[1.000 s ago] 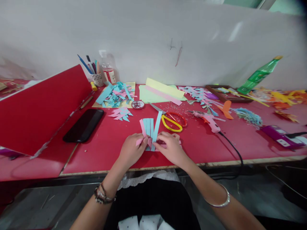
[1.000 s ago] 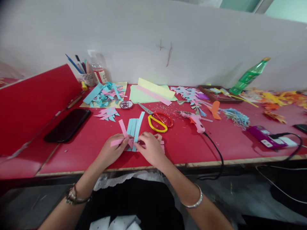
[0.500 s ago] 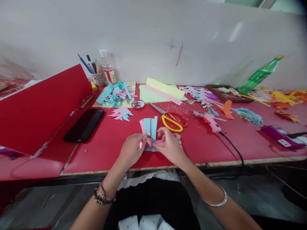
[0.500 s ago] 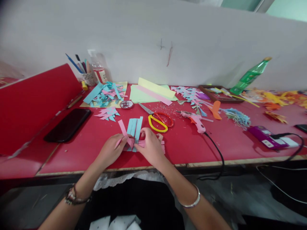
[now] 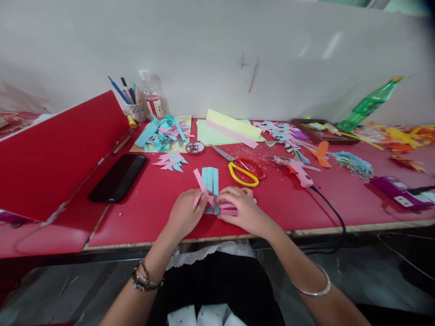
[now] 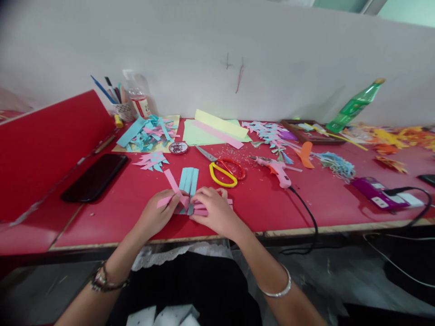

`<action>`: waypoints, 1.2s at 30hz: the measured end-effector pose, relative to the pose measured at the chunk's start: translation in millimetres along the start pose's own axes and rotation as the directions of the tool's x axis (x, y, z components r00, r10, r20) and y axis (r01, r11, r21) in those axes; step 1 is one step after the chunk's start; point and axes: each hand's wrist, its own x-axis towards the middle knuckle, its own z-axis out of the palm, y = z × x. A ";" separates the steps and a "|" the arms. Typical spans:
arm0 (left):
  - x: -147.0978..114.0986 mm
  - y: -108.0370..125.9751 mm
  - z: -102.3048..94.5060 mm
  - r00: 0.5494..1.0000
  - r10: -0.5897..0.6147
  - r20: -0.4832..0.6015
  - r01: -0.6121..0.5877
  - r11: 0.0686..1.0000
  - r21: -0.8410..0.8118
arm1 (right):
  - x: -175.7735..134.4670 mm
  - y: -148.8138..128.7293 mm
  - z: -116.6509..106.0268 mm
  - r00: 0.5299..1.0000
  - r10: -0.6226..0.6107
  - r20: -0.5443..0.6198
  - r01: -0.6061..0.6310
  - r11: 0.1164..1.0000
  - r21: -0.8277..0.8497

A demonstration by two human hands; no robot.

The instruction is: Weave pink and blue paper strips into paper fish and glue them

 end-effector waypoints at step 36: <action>-11.6 -4.1 4.2 0.996 0.083 0.019 -0.084 0.995 0.050 | -34.3 15.3 -28.4 0.790 -0.021 -0.613 0.010 1.000 -0.021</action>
